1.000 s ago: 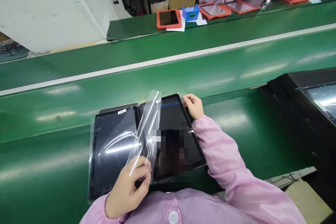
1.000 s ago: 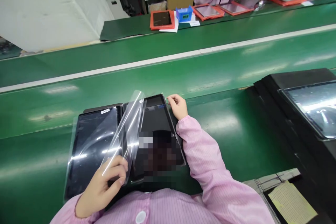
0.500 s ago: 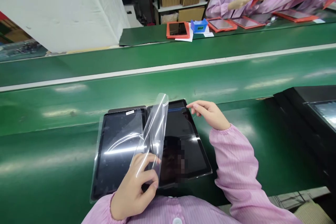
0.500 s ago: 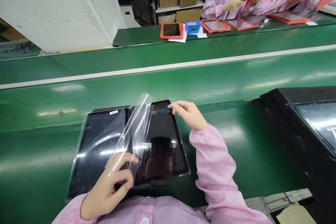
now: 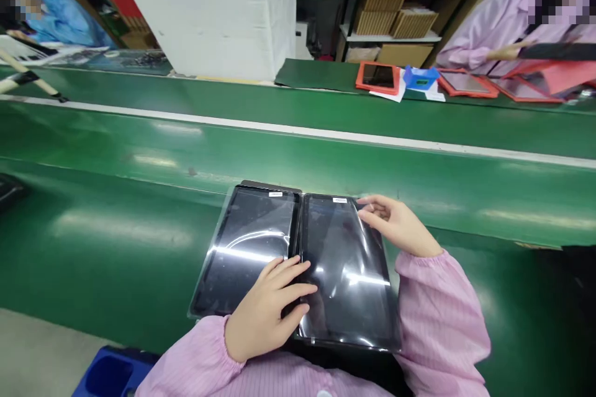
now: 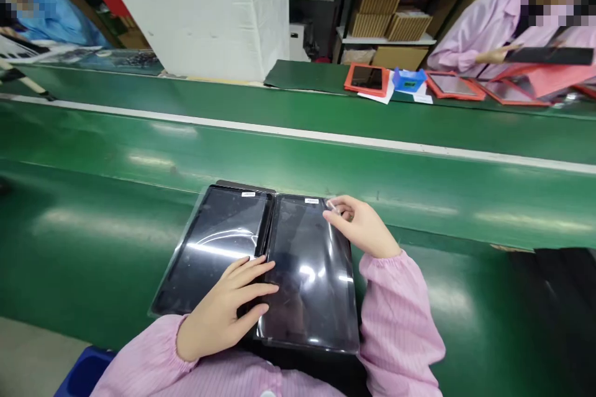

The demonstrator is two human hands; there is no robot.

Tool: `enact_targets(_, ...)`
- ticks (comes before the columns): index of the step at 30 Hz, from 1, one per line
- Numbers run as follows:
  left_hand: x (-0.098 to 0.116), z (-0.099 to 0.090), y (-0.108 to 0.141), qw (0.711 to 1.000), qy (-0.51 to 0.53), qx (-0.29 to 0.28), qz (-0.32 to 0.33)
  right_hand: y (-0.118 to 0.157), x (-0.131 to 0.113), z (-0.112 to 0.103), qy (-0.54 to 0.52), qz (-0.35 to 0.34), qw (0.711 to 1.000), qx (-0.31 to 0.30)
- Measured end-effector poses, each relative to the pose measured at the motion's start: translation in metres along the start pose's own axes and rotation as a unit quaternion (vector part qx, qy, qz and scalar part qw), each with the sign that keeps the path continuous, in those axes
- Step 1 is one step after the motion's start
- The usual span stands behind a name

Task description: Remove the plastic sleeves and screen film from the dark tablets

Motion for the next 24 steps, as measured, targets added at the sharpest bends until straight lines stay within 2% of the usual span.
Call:
enact_targets(3, -0.001, 0.002, 0.005, 0.994, -0.108, 0.005, -0.023, 0.006, -0.008, -0.001, 0.014, -0.018, 1.000, 0.007)
enact_targets(7, -0.006, 0.002, 0.016, 0.976, -0.207, 0.009, -0.068, 0.018, -0.015, -0.010, -0.020, -0.061, 0.996, -0.067)
enact_targets(10, -0.006, 0.002, 0.017, 0.974, -0.219, 0.003, -0.061, 0.025, -0.011, -0.028, -0.096, -0.087, 0.986, -0.110)
enact_targets(13, -0.005, 0.001, 0.014, 0.974, -0.221, 0.009, -0.052, 0.025, -0.004, -0.041, -0.130, -0.083, 0.981, -0.119)
enact_targets(20, -0.004, 0.000, 0.011, 0.975, -0.215, 0.026, -0.049, 0.027, 0.003, -0.038, -0.120, -0.060, 0.982, -0.131)
enact_targets(24, -0.006, 0.002, 0.014, 0.981, -0.185, 0.024, -0.048, 0.041, 0.009, -0.048, -0.154, -0.080, 0.980, -0.098)
Point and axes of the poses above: each hand's wrist, its own y-axis away from the middle knuckle, its own z-axis out of the palm, x = y × z, the point moved 6 cm from there along -y, towards the middle knuckle, and after that the axes turned 10 degrees about z, right-handed, at the moved point
